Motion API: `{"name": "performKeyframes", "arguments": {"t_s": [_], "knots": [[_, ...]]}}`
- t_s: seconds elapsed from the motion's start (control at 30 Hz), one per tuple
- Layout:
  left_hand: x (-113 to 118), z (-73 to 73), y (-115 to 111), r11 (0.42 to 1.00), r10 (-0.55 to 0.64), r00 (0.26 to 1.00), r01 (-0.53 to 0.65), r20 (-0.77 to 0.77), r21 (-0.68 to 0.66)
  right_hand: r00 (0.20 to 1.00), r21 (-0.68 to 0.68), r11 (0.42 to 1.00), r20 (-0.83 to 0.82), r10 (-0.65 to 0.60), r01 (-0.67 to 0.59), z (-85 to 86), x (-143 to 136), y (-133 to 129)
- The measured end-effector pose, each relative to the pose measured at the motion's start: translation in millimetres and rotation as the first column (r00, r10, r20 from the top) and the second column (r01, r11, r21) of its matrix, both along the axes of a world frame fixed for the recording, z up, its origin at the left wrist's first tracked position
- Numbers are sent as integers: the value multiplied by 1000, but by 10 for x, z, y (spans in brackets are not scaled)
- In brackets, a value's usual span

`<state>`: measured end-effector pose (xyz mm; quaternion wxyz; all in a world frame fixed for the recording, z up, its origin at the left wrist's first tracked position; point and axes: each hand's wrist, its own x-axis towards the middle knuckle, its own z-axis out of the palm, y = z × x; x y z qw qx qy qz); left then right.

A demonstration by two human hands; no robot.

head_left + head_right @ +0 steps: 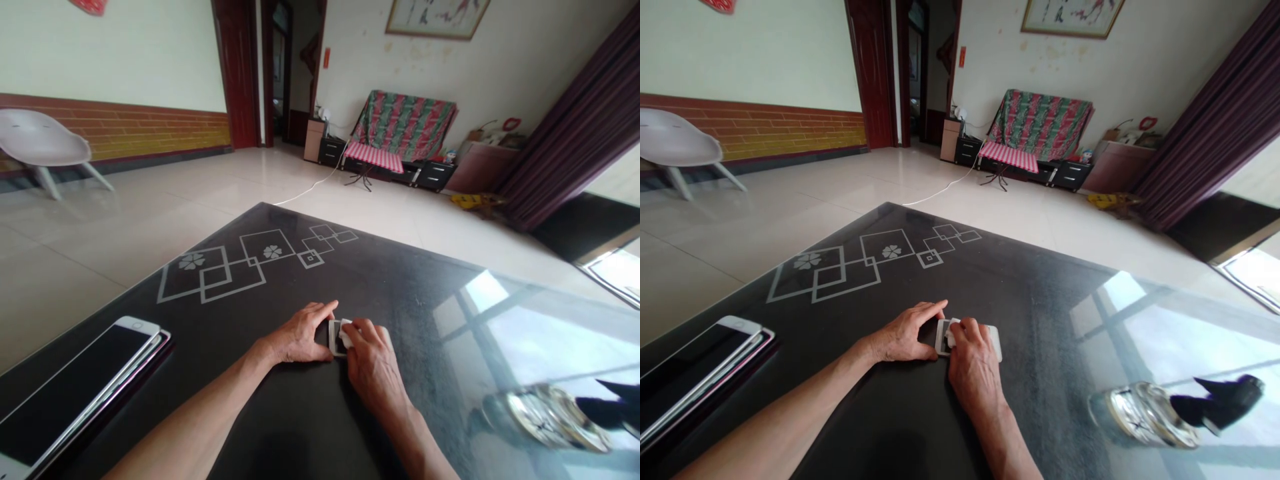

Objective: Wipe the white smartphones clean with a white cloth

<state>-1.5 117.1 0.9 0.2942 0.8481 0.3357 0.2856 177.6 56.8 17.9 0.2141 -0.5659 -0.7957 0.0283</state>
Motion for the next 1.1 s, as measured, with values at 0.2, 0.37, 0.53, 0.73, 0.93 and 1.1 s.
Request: {"name": "performKeyframes", "arguments": {"t_s": [0.2,0.37,0.53,0.73,0.93,1.1], "knots": [[-1,17,-5,1000,-8,1000,8,-1,-16,981,-25,984,-78,176,-179,65,69,27],[-3,6,-6,1000,-3,1000,4,9,-28,973,-25,977,-106,207,-211,38,165,72],[4,38,-17,999,2,1000,-2,4,-34,982,-9,984,-68,174,-175,-10,84,145],[-1,59,-18,999,-5,1000,4,-21,-34,949,-50,955,-137,284,-293,45,79,95],[-13,60,-14,999,-24,999,23,-23,-27,972,-18,976,-104,213,-216,2,51,164],[-12,75,-17,999,-25,999,24,-31,-25,972,-44,974,-78,220,-224,16,32,184]]}}
